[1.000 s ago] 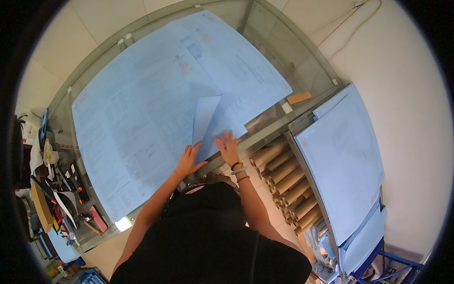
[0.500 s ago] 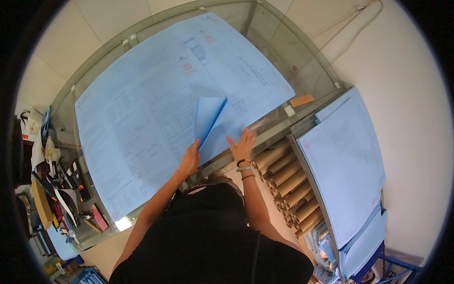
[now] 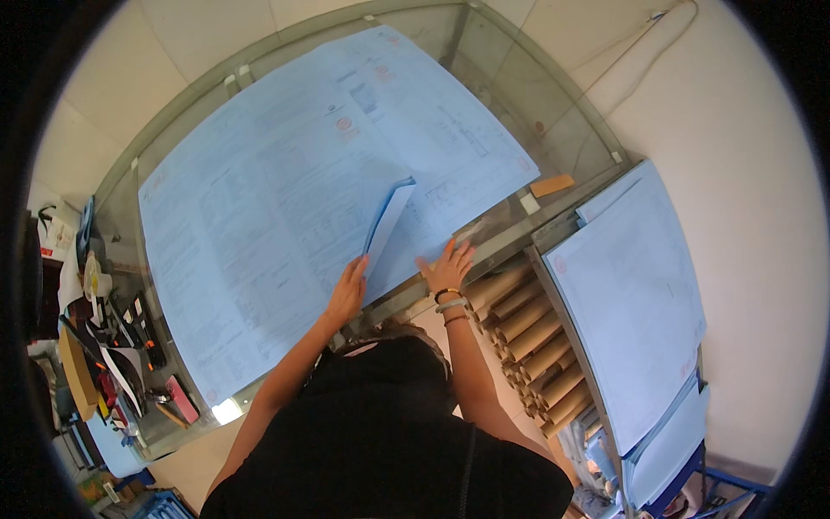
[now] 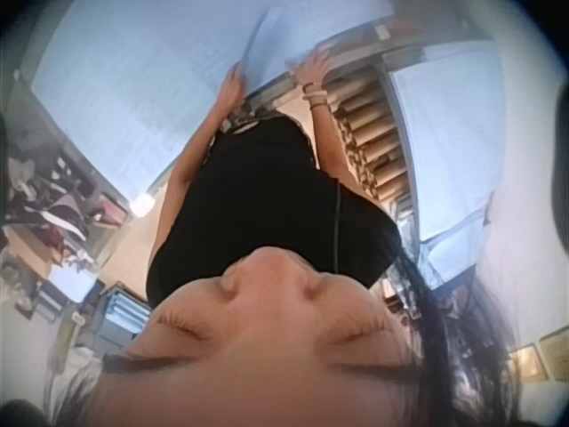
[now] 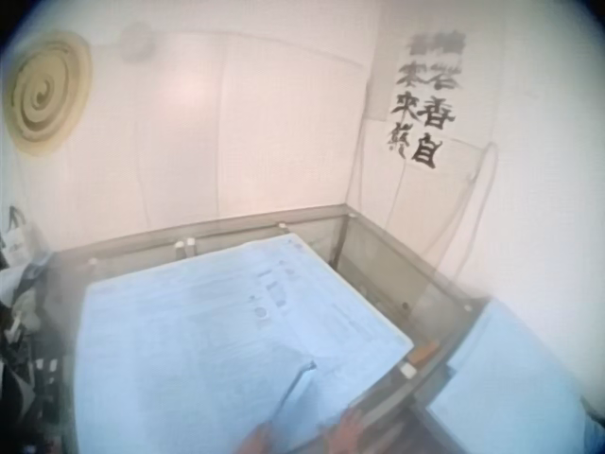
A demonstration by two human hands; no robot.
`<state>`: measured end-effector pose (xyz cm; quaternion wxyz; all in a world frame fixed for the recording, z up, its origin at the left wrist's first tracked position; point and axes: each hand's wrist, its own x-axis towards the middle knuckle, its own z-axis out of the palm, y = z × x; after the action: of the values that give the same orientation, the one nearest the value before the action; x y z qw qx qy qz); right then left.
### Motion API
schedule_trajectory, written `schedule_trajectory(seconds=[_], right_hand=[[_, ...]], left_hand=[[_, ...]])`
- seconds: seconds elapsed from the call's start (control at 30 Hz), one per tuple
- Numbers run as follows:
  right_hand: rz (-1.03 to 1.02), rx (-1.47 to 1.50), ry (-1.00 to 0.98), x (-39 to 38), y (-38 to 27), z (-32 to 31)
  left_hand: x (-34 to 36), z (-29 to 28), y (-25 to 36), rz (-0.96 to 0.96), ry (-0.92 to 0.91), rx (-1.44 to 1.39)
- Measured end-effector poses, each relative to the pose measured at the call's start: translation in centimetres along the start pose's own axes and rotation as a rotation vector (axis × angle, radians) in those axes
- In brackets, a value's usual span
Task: The person folds large blue blueprint sheets on a glass table, aligning edges and creasing folds. They repeatedly unfold and refold the sheets, then stack them with other folded blueprints on a nearby table.
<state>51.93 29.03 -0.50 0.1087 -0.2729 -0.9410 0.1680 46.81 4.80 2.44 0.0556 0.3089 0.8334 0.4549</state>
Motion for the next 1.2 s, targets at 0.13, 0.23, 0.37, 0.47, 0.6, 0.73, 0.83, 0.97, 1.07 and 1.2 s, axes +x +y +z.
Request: schedule_trajectory(seconds=[0.13, 0.23, 0.37, 0.47, 0.6, 0.73, 0.83, 0.97, 1.07, 1.2], right_hand=[[-0.207, -0.009, -0.124, -0.3, -0.4, 0.2], [-0.292, 0.542, -0.620, 1.0, 1.4, 0.7], [-0.028, 0.834, -0.284, 1.1, -0.1, -0.6], [-0.036, -0.094, 0.041, -1.0, 1.0, 0.4], [-0.126, -0.008, -0.185, -1.0, 0.1, 0.0], [-0.082, 0.796, -0.697, 1.1, 0.2, -0.8], [-0.054, 0.644, -0.305, 1.5, -0.4, -1.4], [-0.052, -0.137, 0.082, -0.3, 0.5, 0.3], [-0.193, -0.157, -0.106, -0.4, -1.3, -0.4], [-0.041, 0.786, -0.826, 1.1, -1.4, -0.8]], left_hand=[[0.1, -0.7, 0.6, 0.022, -0.157, 0.178], [0.2, -0.8, 1.7, 0.079, -0.082, 0.144], [-0.6, 0.0, 0.0, -0.042, -0.027, 0.140], [-0.1, 0.2, 0.1, -0.019, -0.033, 0.066], [0.3, -0.7, 0.2, 0.045, -0.127, 0.107], [0.2, -1.2, 1.5, 0.070, -0.071, 0.158], [-0.2, -0.6, 0.6, 0.002, -0.020, 0.101], [0.5, -0.2, 0.0, 0.028, -0.105, 0.110], [0.8, -1.3, 0.6, 0.103, -0.128, 0.167], [0.8, -1.7, 2.8, 0.099, -0.086, 0.186]])
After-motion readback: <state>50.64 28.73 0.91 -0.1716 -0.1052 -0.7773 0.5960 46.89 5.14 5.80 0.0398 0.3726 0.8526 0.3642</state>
